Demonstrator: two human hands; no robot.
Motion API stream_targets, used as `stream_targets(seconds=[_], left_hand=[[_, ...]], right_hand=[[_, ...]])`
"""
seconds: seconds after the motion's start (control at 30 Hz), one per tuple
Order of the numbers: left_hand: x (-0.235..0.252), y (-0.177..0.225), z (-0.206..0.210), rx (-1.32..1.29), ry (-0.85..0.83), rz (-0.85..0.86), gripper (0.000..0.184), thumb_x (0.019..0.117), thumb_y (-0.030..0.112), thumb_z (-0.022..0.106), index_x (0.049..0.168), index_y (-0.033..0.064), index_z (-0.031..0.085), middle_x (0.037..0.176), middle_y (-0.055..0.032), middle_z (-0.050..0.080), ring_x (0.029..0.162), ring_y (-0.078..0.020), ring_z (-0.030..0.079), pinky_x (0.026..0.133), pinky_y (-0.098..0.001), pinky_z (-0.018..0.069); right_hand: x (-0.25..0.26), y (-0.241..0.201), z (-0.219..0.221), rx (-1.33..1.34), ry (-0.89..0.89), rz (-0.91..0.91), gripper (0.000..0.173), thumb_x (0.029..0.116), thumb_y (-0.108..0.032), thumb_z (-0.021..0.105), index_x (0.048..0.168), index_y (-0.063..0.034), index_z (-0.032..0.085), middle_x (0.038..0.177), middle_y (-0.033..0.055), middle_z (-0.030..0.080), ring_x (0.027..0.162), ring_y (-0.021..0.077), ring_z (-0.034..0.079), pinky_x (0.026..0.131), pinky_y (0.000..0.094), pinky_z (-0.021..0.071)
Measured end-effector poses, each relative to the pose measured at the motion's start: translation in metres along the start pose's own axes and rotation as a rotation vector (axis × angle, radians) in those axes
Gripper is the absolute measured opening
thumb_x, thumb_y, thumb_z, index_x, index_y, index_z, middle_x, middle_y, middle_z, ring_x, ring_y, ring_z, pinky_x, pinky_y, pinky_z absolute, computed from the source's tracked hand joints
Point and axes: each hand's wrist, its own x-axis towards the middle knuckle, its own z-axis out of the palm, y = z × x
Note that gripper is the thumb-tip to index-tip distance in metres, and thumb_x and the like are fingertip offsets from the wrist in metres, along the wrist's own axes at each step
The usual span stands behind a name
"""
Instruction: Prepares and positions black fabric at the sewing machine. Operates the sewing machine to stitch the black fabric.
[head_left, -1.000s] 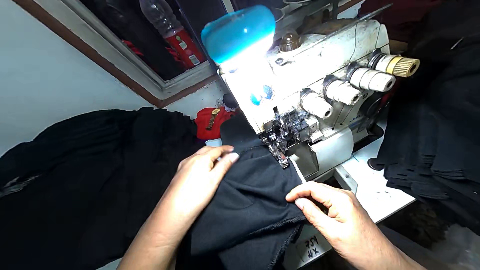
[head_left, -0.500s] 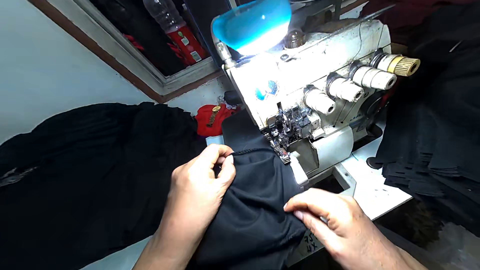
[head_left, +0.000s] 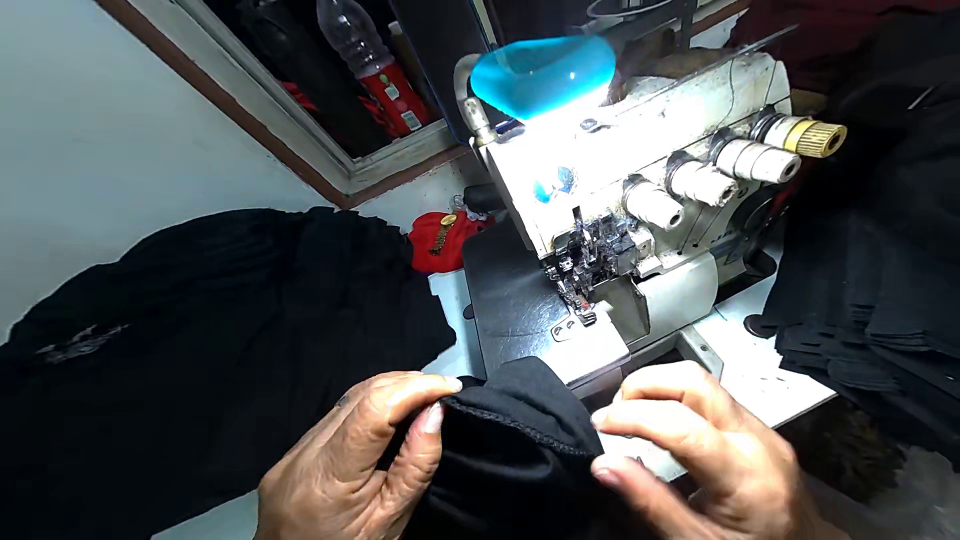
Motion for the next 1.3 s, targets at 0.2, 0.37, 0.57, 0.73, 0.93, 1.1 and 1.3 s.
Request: stream_targets(seconds=[0.2, 0.37, 0.57, 0.73, 0.93, 1.1, 1.3], left_hand=[[-0.005, -0.002, 0.002, 0.133, 0.051, 0.103, 0.023, 0.1074, 0.024, 0.046, 0.103, 0.0086, 0.062, 0.094, -0.0037, 0.066, 0.098, -0.0024, 0.061, 0.091, -0.0154, 0.0463], [-0.008, 0.001, -0.014, 0.375, -0.050, 0.212, 0.024, 0.1073, 0.025, 0.050, 0.111, 0.0075, 0.065, 0.075, -0.0103, 0.056, 0.075, -0.0214, 0.054, 0.077, -0.0294, 0.0425], [-0.015, 0.001, -0.021, 0.536, -0.029, 0.301, 0.015, 0.1042, 0.013, 0.050, 0.110, 0.0102, 0.064, 0.079, -0.0090, 0.052, 0.081, -0.0242, 0.054, 0.085, -0.0315, 0.0433], [-0.012, 0.008, -0.020, 0.086, 0.000, -0.012, 0.026, 0.1052, 0.015, 0.045, 0.106, 0.0031, 0.068, 0.103, -0.0102, 0.071, 0.107, -0.0070, 0.063, 0.095, -0.0169, 0.0460], [0.018, 0.022, -0.022, -0.483, -0.037, -0.382, 0.031, 0.1064, 0.013, 0.043, 0.107, 0.0278, 0.070, 0.095, 0.0210, 0.072, 0.084, 0.0069, 0.067, 0.078, -0.0152, 0.0568], [0.050, -0.009, 0.006, 0.039, -0.018, -0.167, 0.019, 0.0946, 0.021, 0.061, 0.095, 0.0089, 0.076, 0.089, 0.0094, 0.069, 0.081, 0.0099, 0.062, 0.074, -0.0078, 0.0499], [0.074, -0.016, 0.048, -0.067, -0.148, -0.191, 0.011, 0.0917, 0.021, 0.066, 0.093, 0.0174, 0.076, 0.083, 0.0145, 0.069, 0.075, 0.0092, 0.062, 0.067, -0.0106, 0.0491]], right_hand=[[0.000, 0.004, 0.033, -0.251, 0.016, -0.101, 0.014, 0.0980, -0.019, 0.059, 0.097, -0.0135, 0.072, 0.085, 0.0041, 0.068, 0.083, 0.0140, 0.064, 0.077, 0.0235, 0.0494], [0.008, 0.005, 0.026, -0.091, 0.014, -0.013, 0.019, 0.1000, -0.020, 0.057, 0.095, -0.0104, 0.073, 0.091, 0.0044, 0.068, 0.091, 0.0086, 0.063, 0.083, 0.0164, 0.0493], [0.009, 0.003, 0.026, -0.156, -0.013, -0.226, 0.016, 0.1010, -0.014, 0.056, 0.095, -0.0075, 0.069, 0.087, 0.0078, 0.073, 0.087, 0.0154, 0.069, 0.078, 0.0233, 0.0536], [0.005, -0.005, 0.031, -0.113, 0.020, -0.199, 0.011, 0.1004, -0.014, 0.057, 0.095, -0.0115, 0.067, 0.101, 0.0074, 0.072, 0.108, 0.0164, 0.065, 0.096, 0.0238, 0.0484], [0.018, -0.039, 0.020, 0.673, -0.326, 0.340, 0.016, 0.1002, 0.001, 0.049, 0.101, 0.0104, 0.062, 0.078, 0.0121, 0.061, 0.071, 0.0081, 0.057, 0.065, 0.0209, 0.0450], [0.011, -0.027, 0.025, 0.359, -0.151, 0.472, 0.015, 0.0976, -0.003, 0.057, 0.099, 0.0056, 0.070, 0.081, 0.0110, 0.069, 0.075, 0.0083, 0.065, 0.071, 0.0209, 0.0518], [-0.002, 0.011, 0.020, -0.153, 0.039, 0.229, 0.021, 0.0964, -0.012, 0.060, 0.111, -0.0020, 0.070, 0.079, 0.0078, 0.070, 0.067, 0.0118, 0.064, 0.063, 0.0215, 0.0508]])
